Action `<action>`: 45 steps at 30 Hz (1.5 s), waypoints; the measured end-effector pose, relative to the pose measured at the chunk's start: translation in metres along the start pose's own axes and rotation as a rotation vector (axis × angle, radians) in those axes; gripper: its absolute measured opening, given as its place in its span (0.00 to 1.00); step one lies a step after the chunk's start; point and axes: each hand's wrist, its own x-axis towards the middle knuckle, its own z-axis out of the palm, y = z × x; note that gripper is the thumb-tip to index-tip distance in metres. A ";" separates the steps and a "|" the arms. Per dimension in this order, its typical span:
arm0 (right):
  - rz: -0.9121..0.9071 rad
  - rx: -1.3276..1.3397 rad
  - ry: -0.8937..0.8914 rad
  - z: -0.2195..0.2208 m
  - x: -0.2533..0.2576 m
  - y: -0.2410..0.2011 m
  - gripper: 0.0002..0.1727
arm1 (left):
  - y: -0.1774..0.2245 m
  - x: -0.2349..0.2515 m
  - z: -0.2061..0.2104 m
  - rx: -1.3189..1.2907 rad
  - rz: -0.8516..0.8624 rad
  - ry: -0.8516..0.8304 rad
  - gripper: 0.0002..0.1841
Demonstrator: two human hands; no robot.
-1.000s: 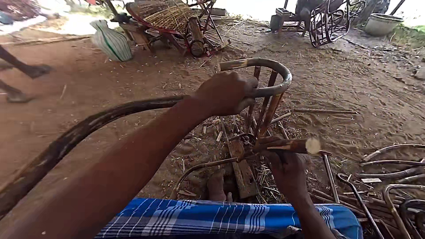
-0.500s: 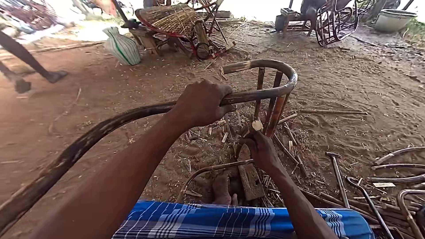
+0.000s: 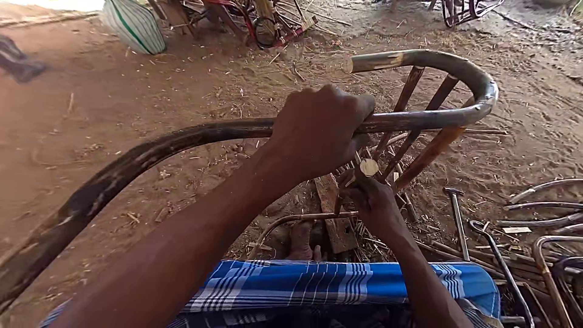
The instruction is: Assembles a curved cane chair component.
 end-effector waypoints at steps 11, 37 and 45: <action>0.032 0.059 -0.028 0.018 0.016 0.012 0.17 | -0.006 -0.018 -0.029 -0.242 0.073 -0.271 0.22; 0.114 0.030 0.045 0.014 0.014 0.025 0.18 | 0.008 -0.006 -0.028 -0.413 -0.246 -0.251 0.19; 0.061 0.026 0.058 0.017 0.022 0.028 0.16 | 0.003 -0.005 -0.022 -0.321 -0.340 -0.213 0.23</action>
